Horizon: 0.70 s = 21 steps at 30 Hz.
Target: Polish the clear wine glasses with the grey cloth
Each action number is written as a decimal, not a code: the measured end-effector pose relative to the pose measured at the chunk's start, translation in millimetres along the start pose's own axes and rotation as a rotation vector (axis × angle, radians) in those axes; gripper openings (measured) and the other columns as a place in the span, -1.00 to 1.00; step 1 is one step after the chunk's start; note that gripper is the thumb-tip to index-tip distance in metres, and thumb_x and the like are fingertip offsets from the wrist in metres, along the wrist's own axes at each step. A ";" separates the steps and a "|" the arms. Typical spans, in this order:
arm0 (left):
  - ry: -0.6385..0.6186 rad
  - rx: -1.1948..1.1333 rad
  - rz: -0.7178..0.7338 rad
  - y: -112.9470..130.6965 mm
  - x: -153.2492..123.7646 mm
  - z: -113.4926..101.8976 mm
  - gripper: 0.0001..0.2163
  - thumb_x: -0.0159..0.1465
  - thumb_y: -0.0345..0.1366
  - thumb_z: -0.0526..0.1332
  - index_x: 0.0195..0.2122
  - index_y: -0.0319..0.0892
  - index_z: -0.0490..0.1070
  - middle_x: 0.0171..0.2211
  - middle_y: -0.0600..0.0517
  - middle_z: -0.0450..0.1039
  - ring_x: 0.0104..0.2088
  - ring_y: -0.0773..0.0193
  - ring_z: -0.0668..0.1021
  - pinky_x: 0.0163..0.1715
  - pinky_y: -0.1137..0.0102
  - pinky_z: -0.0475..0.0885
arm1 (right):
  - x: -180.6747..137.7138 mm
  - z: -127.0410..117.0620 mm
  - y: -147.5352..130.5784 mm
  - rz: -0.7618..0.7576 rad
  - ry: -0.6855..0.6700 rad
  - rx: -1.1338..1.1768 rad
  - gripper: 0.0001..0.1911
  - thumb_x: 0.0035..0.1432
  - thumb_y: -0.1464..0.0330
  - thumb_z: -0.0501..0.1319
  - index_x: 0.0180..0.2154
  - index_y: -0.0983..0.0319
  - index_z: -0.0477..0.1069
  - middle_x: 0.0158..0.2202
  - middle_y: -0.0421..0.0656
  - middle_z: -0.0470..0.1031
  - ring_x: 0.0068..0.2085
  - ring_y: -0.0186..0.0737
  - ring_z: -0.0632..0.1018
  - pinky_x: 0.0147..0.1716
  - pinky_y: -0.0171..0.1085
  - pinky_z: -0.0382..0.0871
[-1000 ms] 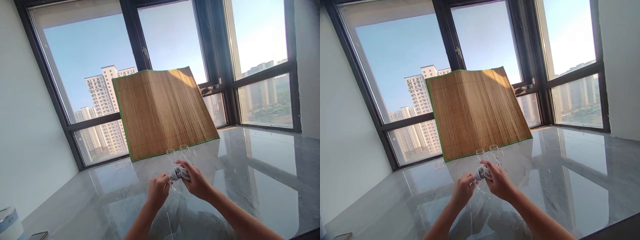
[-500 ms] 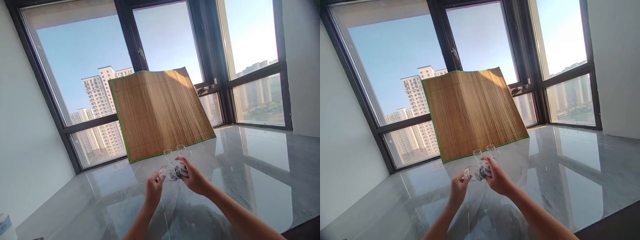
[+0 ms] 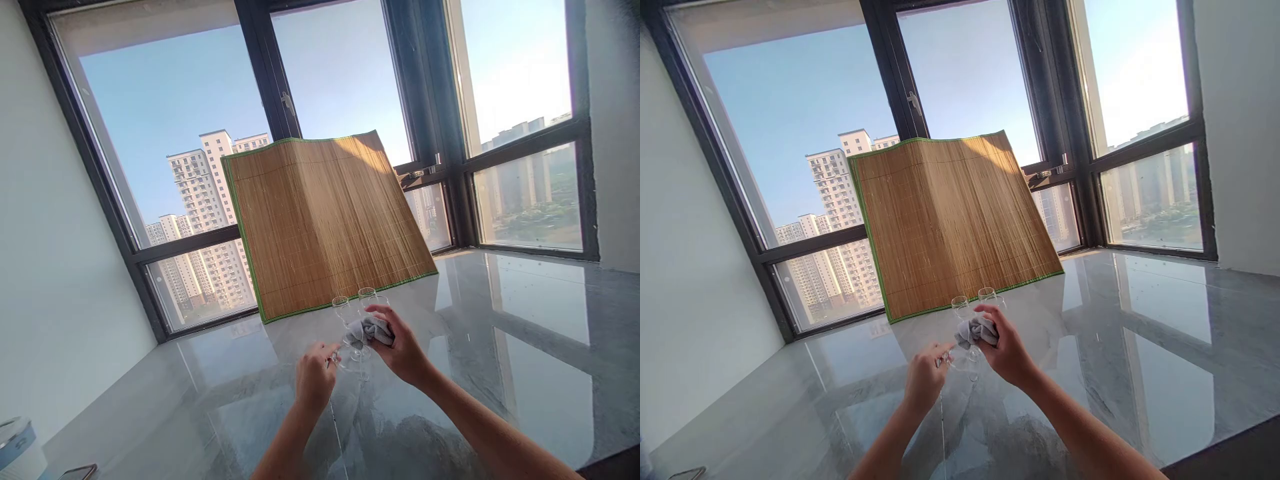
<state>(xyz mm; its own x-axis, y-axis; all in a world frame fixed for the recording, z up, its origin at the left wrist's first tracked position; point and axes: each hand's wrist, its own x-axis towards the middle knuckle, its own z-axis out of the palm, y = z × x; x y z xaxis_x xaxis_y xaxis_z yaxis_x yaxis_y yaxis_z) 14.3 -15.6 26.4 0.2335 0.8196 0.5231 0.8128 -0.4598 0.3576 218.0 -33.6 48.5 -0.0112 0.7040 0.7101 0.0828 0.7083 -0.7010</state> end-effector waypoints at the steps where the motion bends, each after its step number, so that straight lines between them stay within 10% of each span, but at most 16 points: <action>1: -0.014 -0.034 0.012 1.3 -0.1 1.2 -0.70 0.23 -0.35 0.14 -0.07 0.03 0.55 -0.30 0.03 0.52 -0.35 0.27 0.51 -0.33 0.45 0.26 | 1.2 -2.1 1.6 -0.011 0.023 -0.030 -0.57 0.07 0.45 0.21 -0.01 0.15 0.20 -0.39 -0.30 0.39 -0.41 -0.35 0.38 -0.37 -0.37 0.26; 9: -0.033 -0.277 0.031 0.0 0.7 10.2 -0.77 0.20 -0.27 0.19 -0.17 -0.09 0.60 -0.38 0.04 0.52 -0.44 0.30 0.45 -0.37 0.43 0.28 | 1.0 -3.0 9.9 -0.054 -0.094 -0.199 -0.56 0.07 0.50 0.15 0.02 0.16 0.23 -0.35 -0.27 0.45 -0.41 -0.35 0.43 -0.35 -0.38 0.32; 17: -0.303 -0.747 -0.237 11.5 -4.9 31.2 -0.51 0.12 0.11 0.23 -0.23 -0.27 0.56 -0.16 -0.12 0.55 -0.71 0.50 0.34 -0.71 0.49 0.19 | 22.4 -51.2 37.1 -0.122 0.707 -0.545 -0.59 0.07 0.32 0.21 -0.01 0.15 0.27 -0.18 -0.14 0.51 -0.28 -0.19 0.53 -0.28 -0.29 0.36; 21: -0.334 -0.782 -0.265 12.0 -7.4 42.7 -0.48 0.07 0.11 0.29 -0.18 -0.28 0.54 -0.31 -0.04 0.55 -0.67 0.48 0.34 -0.64 0.50 0.20 | 28.0 -75.5 68.6 0.067 0.712 -0.723 -0.59 0.07 0.36 0.16 0.01 0.14 0.27 -0.20 -0.13 0.53 -0.28 -0.12 0.54 -0.33 -0.28 0.30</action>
<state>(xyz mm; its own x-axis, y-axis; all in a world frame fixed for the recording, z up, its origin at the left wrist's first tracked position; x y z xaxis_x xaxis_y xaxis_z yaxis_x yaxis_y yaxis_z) 45.0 -12.6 -6.2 0.3323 0.9329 0.1388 0.2939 -0.2422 0.9246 298.6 30.9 25.2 0.5920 0.3801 0.7107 0.6468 0.3022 -0.7003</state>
